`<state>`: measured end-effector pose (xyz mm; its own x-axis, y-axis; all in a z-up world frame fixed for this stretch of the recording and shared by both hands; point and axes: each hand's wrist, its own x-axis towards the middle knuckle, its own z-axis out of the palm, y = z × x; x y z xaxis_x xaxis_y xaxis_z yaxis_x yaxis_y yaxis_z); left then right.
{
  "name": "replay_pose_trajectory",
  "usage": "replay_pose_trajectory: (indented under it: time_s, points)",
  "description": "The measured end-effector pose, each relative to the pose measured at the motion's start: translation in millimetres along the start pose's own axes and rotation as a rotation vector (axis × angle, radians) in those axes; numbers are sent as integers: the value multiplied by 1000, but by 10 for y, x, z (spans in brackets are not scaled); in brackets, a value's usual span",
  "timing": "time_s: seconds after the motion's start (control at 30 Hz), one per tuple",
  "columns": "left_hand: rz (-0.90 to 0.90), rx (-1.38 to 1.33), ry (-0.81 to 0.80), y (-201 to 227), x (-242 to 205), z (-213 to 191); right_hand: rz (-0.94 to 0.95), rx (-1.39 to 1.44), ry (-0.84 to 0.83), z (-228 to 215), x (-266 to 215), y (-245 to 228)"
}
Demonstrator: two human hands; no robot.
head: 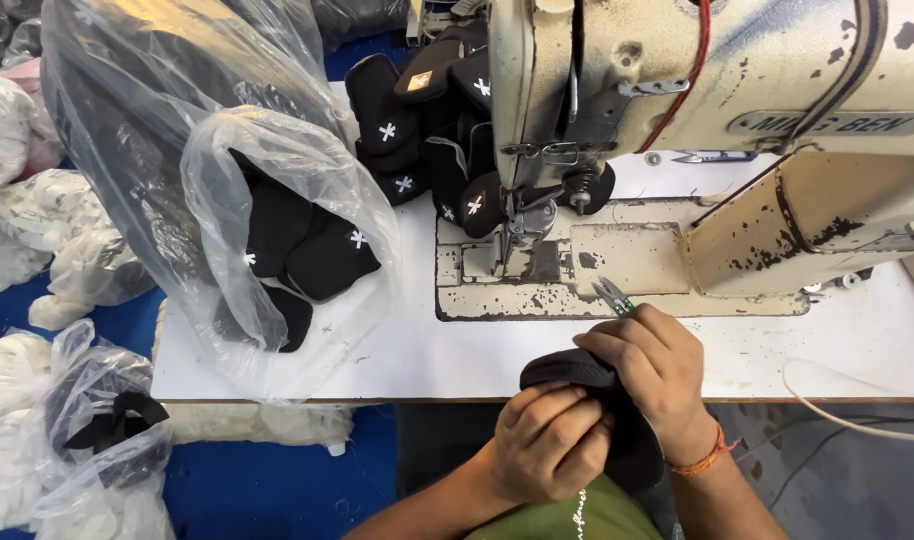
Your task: The person operates a sewing machine to stitch black fabric masks with white cross symbols. They repeatedly pick up masks from a pile, guide them under the needle, and use scissors to cut the thread after sewing each one.
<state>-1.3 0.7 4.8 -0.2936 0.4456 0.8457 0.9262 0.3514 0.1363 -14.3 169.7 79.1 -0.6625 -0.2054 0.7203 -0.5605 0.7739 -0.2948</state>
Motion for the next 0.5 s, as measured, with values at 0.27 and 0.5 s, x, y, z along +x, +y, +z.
replay_pose_trajectory:
  time_s: [0.27, 0.5]
  points:
    - [-139, -492, 56, 192, 191, -101, 121, 130, 112, -49, -129, -117]
    - [10, -493, -81, 65, 144, -182, 244, 139, 87, -24, -466, 70]
